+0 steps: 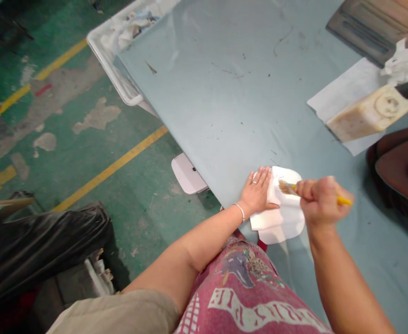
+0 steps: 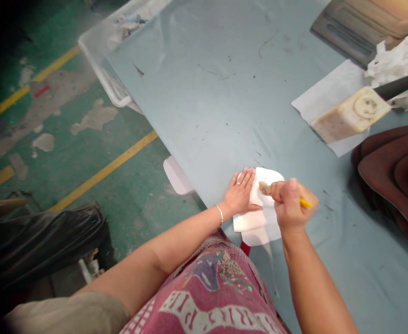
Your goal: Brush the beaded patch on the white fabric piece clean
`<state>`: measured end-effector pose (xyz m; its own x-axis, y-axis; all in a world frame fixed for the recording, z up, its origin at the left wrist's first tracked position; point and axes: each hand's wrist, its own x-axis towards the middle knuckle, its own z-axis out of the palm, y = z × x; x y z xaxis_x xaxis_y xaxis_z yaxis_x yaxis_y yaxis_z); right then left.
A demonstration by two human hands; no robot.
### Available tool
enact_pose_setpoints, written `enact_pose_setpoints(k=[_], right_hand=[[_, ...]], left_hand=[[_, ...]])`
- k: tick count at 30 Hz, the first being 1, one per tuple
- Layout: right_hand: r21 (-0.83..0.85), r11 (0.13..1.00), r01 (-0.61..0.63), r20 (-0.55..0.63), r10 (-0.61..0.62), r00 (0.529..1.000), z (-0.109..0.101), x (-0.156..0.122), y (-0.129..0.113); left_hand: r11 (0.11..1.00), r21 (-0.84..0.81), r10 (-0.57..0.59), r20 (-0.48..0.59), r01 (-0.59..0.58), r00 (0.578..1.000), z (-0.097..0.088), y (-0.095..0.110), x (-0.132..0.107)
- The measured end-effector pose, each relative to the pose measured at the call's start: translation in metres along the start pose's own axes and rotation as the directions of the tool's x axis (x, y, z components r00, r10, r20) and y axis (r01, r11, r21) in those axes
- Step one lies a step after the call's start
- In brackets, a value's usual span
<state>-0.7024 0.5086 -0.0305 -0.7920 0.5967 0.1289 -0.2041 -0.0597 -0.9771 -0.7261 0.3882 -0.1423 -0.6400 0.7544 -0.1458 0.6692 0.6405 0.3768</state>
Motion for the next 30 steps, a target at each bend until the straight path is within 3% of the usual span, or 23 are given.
enact_pose_setpoints(k=[2,6,8,10,12,15,17,21,24,26,30], right_hand=[[-0.035,0.998,0.045,-0.007,-0.046,0.999,-0.001,-0.006,-0.001],[-0.089,0.985,-0.146,-0.049,0.142,0.989,0.000,-0.015,0.004],[-0.047,0.994,-0.100,-0.036,0.098,0.995,0.002,-0.018,0.003],[-0.046,0.999,0.029,-0.029,-0.030,0.999,0.004,-0.023,0.002],[-0.167,0.983,0.072,-0.016,-0.076,0.997,0.005,-0.030,0.003],[-0.401,0.915,-0.036,0.017,0.047,0.999,0.006,-0.038,0.003],[-0.344,0.937,-0.057,0.007,0.063,0.998,0.004,-0.038,-0.002],[-0.107,0.990,0.091,-0.148,-0.106,0.983,-0.002,-0.033,-0.009],[-0.099,0.990,-0.102,-0.184,0.083,0.979,-0.009,-0.034,-0.004],[-0.073,0.987,-0.145,-0.181,0.130,0.975,-0.011,-0.034,-0.004],[-0.055,0.993,0.103,-0.265,-0.114,0.957,-0.009,-0.028,-0.009]], left_hand=[[1.000,0.001,0.003,0.005,-0.003,1.000,-0.001,-0.001,-0.001],[0.999,-0.002,0.043,0.026,-0.043,0.999,-0.002,-0.007,-0.008],[0.999,-0.001,0.052,0.030,-0.052,0.998,-0.002,-0.010,-0.012],[0.999,-0.002,0.052,0.027,-0.052,0.998,-0.001,-0.012,-0.014],[0.999,-0.007,0.054,0.033,-0.054,0.998,-0.001,-0.013,-0.014],[0.998,-0.017,0.061,0.057,-0.061,0.997,-0.002,-0.014,-0.013],[0.998,-0.020,0.066,0.063,-0.065,0.996,-0.002,-0.015,-0.013],[0.997,-0.025,0.072,0.044,-0.071,0.996,-0.002,-0.016,-0.014],[0.997,-0.031,0.079,0.037,-0.077,0.996,-0.001,-0.016,-0.015],[0.996,-0.031,0.080,0.038,-0.079,0.996,-0.001,-0.017,-0.015],[0.996,-0.026,0.088,0.033,-0.087,0.996,-0.001,-0.017,-0.014]])
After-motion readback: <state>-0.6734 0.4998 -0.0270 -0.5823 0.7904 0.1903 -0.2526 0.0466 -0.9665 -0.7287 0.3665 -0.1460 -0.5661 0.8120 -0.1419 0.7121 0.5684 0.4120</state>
